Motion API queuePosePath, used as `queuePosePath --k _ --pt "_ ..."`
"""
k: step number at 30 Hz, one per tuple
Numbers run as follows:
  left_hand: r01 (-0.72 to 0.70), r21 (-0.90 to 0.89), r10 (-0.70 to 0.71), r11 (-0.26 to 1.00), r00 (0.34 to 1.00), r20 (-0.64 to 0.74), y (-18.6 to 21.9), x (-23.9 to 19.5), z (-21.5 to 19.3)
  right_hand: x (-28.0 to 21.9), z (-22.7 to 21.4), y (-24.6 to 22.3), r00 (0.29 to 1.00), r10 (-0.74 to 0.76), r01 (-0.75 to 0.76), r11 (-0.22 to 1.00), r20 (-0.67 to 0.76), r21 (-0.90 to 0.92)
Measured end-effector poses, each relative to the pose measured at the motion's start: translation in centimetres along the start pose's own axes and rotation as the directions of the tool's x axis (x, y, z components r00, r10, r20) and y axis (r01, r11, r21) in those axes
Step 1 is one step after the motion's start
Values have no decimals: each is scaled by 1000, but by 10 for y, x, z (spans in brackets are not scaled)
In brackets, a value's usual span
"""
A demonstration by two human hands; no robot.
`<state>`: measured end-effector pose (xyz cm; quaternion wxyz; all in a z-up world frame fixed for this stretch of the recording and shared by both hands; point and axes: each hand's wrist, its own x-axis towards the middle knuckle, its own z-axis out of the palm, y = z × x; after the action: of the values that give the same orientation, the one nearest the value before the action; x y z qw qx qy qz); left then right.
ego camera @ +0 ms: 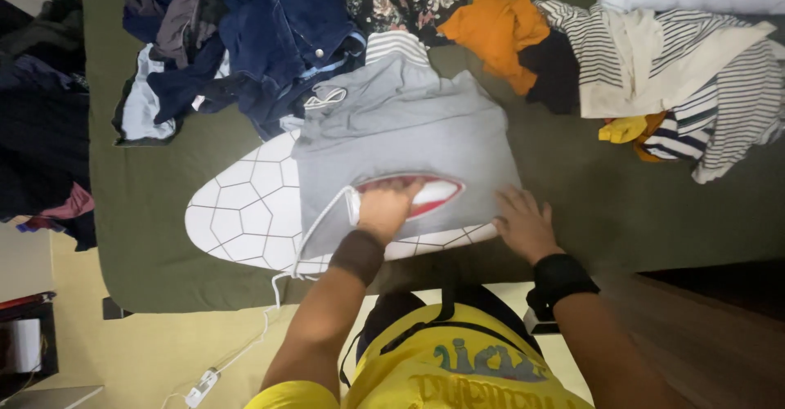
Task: The person irons a grey shirt by placing it on an ironing board, then pressing it with a handheld iron in several passes, straightening and folding the shirt by hand between passes.
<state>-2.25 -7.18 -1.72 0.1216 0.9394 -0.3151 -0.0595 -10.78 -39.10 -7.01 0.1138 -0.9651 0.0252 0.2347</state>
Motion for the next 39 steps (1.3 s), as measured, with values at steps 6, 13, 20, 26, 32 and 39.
queuePosePath --k 6,13,20,26,32,39 --pt "231 17 -229 973 970 -87 8 34 -2 -1 -15 4 992 -105 106 994 -72 8" --pt "129 0 -128 992 985 119 29 28 11 6 -10 15 961 -194 222 967 -199 128" --pt "15 41 -16 999 1000 8 44 31 16 8 -22 18 991 -41 61 984 -124 165" --pt "417 5 -417 909 908 -39 -4 0 -7 19 -34 -15 949 -188 205 978 -253 42" --pt "703 24 -697 710 708 -117 -70 -82 -27 25 -37 -76 862 -430 423 902 -270 -88" --pt "754 -39 -755 655 654 -34 -87 -130 -58 24 -9 -100 932 -361 358 914 18 -192"
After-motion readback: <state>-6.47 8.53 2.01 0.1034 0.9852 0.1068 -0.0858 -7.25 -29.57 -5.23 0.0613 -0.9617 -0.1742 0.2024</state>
